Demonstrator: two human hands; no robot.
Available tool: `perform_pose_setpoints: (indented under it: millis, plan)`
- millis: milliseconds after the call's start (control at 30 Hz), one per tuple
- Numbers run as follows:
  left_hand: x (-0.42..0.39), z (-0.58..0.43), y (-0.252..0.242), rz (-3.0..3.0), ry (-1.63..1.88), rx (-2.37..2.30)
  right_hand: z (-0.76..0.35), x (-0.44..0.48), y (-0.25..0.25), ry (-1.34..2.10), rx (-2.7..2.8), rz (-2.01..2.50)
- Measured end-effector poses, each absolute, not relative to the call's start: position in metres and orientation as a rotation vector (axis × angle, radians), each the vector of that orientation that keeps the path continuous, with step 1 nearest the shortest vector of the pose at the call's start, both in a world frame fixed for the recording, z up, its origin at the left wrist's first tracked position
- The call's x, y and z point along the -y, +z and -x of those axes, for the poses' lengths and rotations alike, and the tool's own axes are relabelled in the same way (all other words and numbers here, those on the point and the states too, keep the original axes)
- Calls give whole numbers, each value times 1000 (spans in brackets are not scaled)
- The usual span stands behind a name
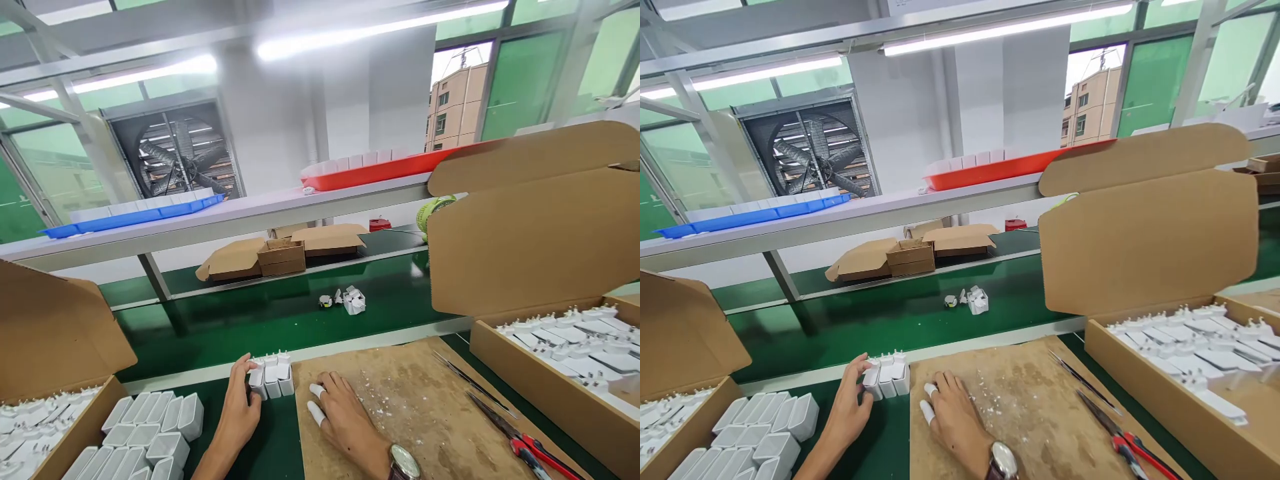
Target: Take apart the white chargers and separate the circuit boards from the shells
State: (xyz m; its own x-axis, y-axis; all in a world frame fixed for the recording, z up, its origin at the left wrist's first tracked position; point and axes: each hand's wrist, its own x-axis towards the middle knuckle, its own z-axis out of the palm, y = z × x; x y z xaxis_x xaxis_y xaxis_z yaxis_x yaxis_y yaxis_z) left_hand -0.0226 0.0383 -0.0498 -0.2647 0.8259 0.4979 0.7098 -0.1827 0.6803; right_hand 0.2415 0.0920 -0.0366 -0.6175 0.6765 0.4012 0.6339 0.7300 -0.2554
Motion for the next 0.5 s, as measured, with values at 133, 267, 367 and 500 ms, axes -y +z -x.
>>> perform_pose_setpoints:
  millis: [133, 267, 367, 500]
  plan:
    - [-45, 34, -24, -1852, 1446, -1911, -240, -93, -46, 54, 2430, 1036]
    - [-78, 44, 33, -1961, 1395, -1916, -237, -93, -61, 33, 2390, 1045]
    - [-112, 29, 64, -2131, 1206, -1824, -234, -98, -75, 36, 2379, 1028]
    - [-162, -14, 69, -2357, 769, -1644, -227, -112, -90, 48, 2361, 1006]
